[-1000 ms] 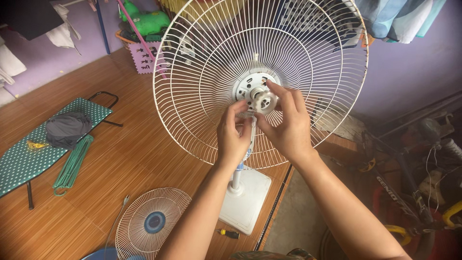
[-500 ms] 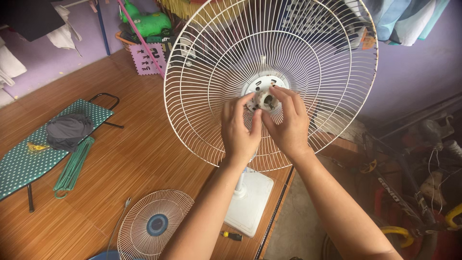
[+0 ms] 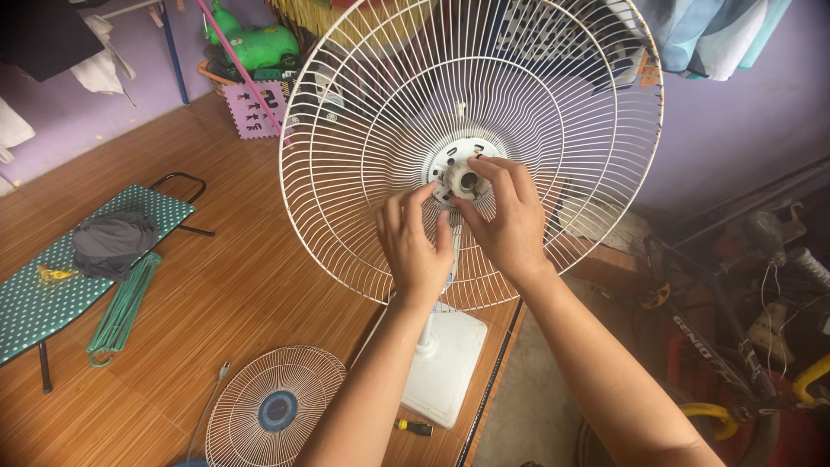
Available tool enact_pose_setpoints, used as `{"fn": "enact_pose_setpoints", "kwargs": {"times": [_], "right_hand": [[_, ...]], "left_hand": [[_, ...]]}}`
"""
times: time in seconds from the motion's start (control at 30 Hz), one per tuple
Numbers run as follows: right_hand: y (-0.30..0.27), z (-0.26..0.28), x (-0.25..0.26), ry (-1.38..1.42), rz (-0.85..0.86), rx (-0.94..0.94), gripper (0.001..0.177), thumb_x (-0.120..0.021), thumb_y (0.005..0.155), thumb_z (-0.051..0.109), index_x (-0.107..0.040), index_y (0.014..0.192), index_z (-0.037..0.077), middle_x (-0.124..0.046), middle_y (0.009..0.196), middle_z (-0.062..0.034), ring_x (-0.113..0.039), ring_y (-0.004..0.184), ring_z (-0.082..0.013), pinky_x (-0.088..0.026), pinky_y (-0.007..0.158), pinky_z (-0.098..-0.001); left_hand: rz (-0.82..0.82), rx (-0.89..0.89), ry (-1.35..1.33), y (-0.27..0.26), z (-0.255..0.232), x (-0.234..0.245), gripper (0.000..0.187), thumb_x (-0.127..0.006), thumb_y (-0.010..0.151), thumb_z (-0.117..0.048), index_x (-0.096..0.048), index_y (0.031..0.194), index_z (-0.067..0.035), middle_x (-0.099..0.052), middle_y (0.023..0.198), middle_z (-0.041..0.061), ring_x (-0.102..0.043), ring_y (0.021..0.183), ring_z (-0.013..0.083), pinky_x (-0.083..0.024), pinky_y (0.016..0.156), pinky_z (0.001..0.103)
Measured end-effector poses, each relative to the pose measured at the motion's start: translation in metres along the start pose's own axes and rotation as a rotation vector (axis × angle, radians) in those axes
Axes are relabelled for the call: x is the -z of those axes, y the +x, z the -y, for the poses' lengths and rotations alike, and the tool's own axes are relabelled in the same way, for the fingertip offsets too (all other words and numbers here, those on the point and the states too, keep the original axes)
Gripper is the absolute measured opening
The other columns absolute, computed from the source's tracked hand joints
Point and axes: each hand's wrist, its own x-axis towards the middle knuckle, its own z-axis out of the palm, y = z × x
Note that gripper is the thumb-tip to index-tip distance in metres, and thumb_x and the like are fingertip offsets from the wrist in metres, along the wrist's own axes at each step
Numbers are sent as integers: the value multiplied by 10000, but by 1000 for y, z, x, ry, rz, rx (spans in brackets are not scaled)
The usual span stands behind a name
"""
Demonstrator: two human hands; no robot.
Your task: The person wipes the fan motor housing with a cloth, then attaches the front wire cage, installs the blue fan blade, and secures it with a plastic nut. Finally, the rear wire cage is placed over the blade to complete the assembly.
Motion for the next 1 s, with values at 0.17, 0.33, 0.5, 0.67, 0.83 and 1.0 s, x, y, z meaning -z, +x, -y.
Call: {"fn": "enact_pose_setpoints", "kwargs": {"times": [0.17,0.33,0.5,0.67,0.83,1.0], "right_hand": [[3,-5,3,64,-12,42,595,-881,814,122,-609,1342,79,-635,1276,-105,-656,1127,-286,-557,929,-388],[4,-10,8,-28,24,75,626,-883,765,109,-627,1336,92,-647,1273,-82,-613,1088,-305,-513,939,-408],[-3,-11,4,4,11,46,650,-819,758,17,-605,1368,79,-629,1301,-108,-612,1159,-317,-512,990,-411],[-6,-14,-3,25,-35,12,620,-840,771,47,-596,1340,70,-618,1253,-129,-611,1146,-325,-512,974,-416],[-7,-16,-5,57,-28,-11,576,-854,833,86,-596,1348,63,-616,1242,-126,-624,1082,-279,-533,921,-381],[-6,-18,-2,23,-2,61,617,-858,830,99,-595,1387,60,-621,1254,-116,-629,1092,-276,-529,928,-386]], "left_hand": [[-11,-78,-73,11,-7,-3,351,-713,944,-171,-637,1285,-145,-577,1146,67,-535,1102,262,-431,986,448],[67,-114,-112,20,-9,1,361,-720,941,-154,-703,1297,-211,-587,1138,1,-534,1059,216,-437,976,395],[126,-176,-102,25,-13,0,370,-833,843,-256,-733,1198,-224,-583,1108,-33,-524,1007,207,-408,964,401],[79,-136,-70,24,-15,-4,271,-854,837,-259,-761,1091,-239,-604,1081,-56,-536,995,198,-408,943,397],[23,-129,-68,23,-10,-6,287,-817,862,-179,-735,1135,-212,-641,1131,-28,-553,1047,226,-442,946,397],[30,-113,-155,25,-7,-8,272,-756,913,-117,-651,1164,-118,-652,1078,35,-600,1046,246,-455,966,422]]}}
